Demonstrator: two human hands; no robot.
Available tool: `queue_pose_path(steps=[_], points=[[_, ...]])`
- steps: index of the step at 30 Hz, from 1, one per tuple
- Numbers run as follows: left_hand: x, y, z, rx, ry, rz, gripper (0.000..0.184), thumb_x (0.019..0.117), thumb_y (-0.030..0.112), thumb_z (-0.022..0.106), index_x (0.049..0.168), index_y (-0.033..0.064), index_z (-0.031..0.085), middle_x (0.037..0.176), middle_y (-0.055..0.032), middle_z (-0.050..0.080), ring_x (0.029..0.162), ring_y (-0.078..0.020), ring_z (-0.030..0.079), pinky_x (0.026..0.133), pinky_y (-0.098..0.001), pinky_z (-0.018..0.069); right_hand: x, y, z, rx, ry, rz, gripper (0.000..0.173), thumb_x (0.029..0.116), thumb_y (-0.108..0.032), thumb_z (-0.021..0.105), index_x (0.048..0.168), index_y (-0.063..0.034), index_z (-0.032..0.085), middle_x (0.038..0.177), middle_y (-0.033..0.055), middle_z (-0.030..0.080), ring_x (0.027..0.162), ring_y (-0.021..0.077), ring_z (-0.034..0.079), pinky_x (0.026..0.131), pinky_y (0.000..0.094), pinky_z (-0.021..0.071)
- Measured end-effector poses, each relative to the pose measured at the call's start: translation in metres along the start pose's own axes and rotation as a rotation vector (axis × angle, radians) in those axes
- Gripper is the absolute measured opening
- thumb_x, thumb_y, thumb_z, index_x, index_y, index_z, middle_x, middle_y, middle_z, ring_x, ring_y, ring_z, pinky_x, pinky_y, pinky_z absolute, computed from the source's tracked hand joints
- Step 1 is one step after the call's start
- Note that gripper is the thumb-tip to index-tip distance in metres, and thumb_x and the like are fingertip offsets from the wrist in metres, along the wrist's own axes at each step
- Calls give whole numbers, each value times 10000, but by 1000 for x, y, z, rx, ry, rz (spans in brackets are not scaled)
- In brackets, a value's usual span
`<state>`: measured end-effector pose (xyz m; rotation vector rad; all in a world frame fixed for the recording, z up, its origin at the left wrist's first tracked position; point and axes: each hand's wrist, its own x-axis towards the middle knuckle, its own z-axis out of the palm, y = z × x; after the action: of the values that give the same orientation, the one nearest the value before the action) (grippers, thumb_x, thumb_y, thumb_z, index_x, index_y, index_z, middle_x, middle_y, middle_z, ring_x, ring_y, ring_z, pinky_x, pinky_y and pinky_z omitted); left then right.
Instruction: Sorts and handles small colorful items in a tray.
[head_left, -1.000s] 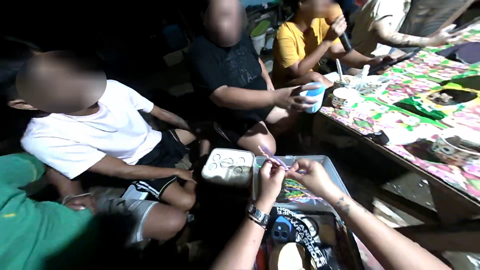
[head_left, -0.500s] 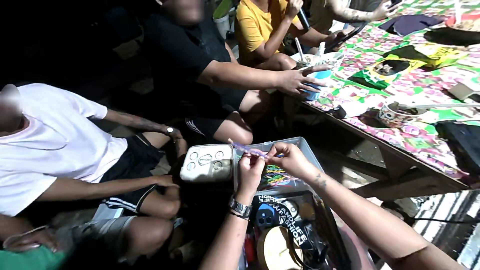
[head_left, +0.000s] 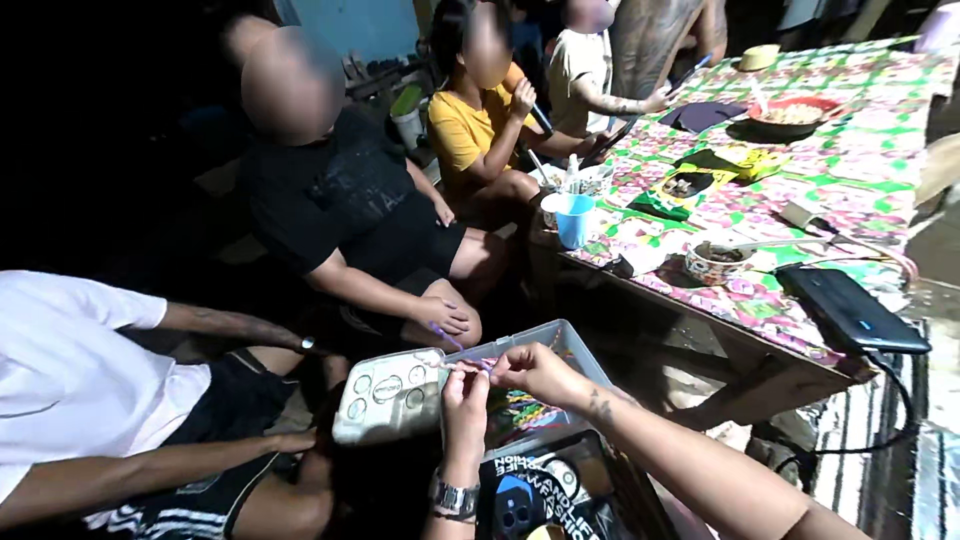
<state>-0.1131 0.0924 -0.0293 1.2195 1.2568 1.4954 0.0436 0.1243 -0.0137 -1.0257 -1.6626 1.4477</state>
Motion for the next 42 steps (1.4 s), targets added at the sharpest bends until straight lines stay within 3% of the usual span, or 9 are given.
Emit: queue_pose_path(steps=[7,14,18,21,27,32,35,38,42], points=[[-3,0,1,-75,-29,5,129,891,-18,547,964,41,636,828,35,686,709,-6,630,639,-173,526,4,6,3,59,108,-33,146,897,-84,747,885,-33,610,758,-19,606,670,36,568,659,233,493],[5,-4,-1,-115,-51,105,103,935,-16,561,1017,37,592,832,42,693,750,-22,670,672,-192,566,13,11,5,23,29,-112,191,922,-103,734,999,25,615,850,56,614,746,90,583,730,284,510],[15,-11,-5,-153,-39,127,139,934,-28,574,1056,26,612,885,42,689,775,-19,661,691,-192,567,20,15,-1,112,-102,-57,247,1050,-189,548,1139,27,627,995,71,639,860,94,614,822,300,533],[18,-14,-8,-141,-51,116,155,930,-15,603,1081,-11,637,923,19,704,838,-45,678,777,-244,587,25,16,3,119,-114,44,360,1100,-248,427,1143,10,673,1004,38,688,876,72,645,844,291,547],[23,-12,-23,-59,-26,99,202,962,25,609,1128,-89,602,957,-66,669,838,-81,666,802,-270,584,44,29,16,259,-81,24,187,1026,-143,532,975,-61,692,860,-14,705,794,82,674,790,292,588],[22,-11,-39,-34,9,111,178,949,27,637,1089,-82,625,974,-86,665,850,-88,659,815,-271,576,54,33,31,330,-129,-17,130,988,-142,559,951,-126,682,841,-35,704,761,73,673,754,274,592],[22,-8,-46,-72,35,61,163,928,22,663,1060,-58,613,941,-57,663,801,-64,644,763,-246,566,59,39,40,214,-40,-230,73,932,-110,641,904,-137,703,835,-74,710,757,29,669,736,226,584],[22,-4,-49,-89,31,1,145,921,5,674,1047,-46,624,877,-35,670,744,-63,650,720,-235,571,62,44,39,-27,47,-463,120,930,-204,684,920,-93,730,901,-60,698,813,-14,659,764,174,577],[22,0,-46,-84,67,-10,129,895,5,715,1003,-31,656,849,-33,689,752,-63,659,727,-237,571,54,35,39,-61,-3,-313,145,972,-188,614,992,-77,703,841,-77,711,747,-21,666,720,184,576]])
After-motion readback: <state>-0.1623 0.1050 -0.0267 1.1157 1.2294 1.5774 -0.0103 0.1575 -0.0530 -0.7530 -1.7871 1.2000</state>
